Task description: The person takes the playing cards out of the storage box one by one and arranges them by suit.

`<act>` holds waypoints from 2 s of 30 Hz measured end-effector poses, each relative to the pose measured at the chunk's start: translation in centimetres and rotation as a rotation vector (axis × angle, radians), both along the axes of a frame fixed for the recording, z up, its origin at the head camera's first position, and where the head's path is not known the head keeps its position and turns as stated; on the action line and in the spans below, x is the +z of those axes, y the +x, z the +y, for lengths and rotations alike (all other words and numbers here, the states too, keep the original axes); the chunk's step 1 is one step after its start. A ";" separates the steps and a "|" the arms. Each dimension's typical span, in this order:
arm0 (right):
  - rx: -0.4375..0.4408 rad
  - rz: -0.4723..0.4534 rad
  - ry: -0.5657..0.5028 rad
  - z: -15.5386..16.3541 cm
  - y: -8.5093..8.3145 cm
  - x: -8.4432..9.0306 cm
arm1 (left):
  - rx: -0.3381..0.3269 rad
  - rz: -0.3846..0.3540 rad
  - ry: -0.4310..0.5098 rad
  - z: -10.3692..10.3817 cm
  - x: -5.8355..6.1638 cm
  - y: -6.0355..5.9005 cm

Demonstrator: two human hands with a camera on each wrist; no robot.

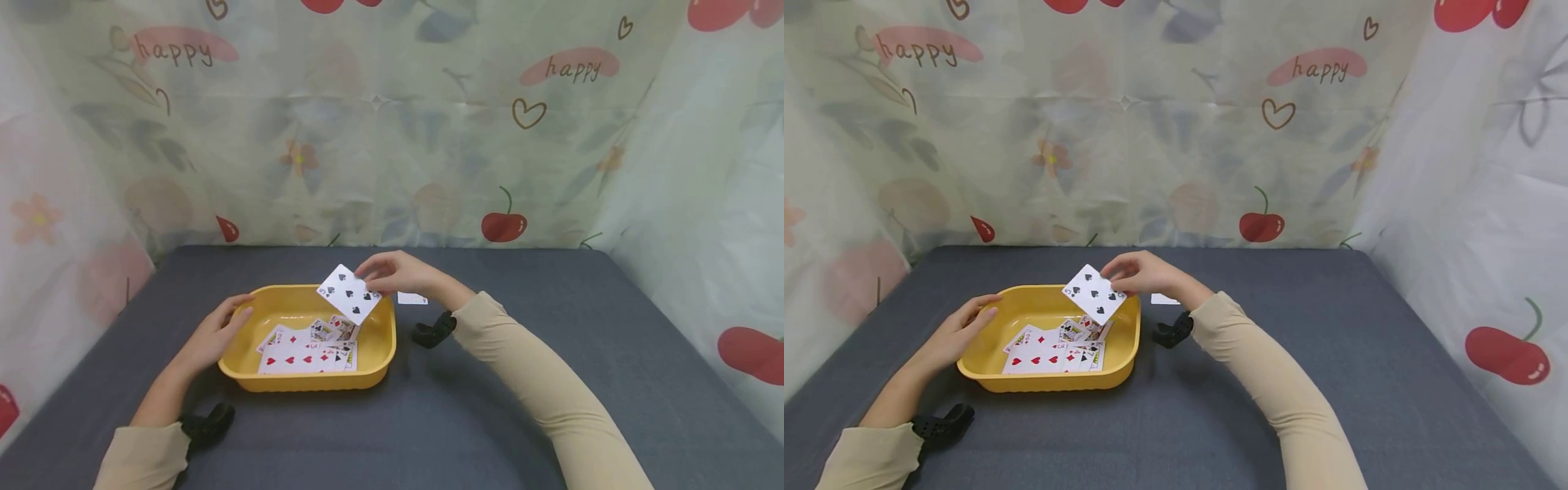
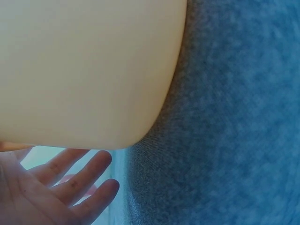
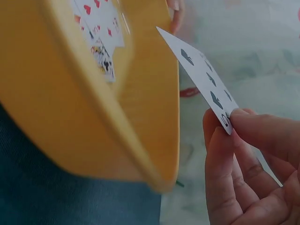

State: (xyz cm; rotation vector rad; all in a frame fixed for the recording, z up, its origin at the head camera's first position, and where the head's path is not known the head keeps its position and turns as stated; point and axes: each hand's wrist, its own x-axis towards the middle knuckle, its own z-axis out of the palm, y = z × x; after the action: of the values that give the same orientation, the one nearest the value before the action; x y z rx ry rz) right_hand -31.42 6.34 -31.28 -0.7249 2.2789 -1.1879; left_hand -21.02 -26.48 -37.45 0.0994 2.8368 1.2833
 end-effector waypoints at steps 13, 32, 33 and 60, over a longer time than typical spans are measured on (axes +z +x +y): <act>-0.215 0.000 -0.113 6.0 -0.5 -1.6 | 0.000 -0.001 0.000 0.1 0.1 0.0; -0.582 -0.034 -0.111 13.6 -1.8 -6.0 | 0.010 -0.020 -0.009 0.1 0.0 0.1; -0.584 -0.036 -0.116 13.8 -1.8 -6.2 | 0.010 -0.020 -0.010 0.1 0.0 0.1; -0.642 -0.062 -0.070 13.9 -3.1 -7.9 | 0.019 -0.021 -0.005 0.1 0.1 0.1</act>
State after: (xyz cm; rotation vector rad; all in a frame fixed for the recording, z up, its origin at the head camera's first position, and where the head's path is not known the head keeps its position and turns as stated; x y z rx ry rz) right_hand -34.51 20.26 -39.16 0.0497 2.5048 -1.5365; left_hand -20.88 -26.34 -37.36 0.0578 2.8300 1.2729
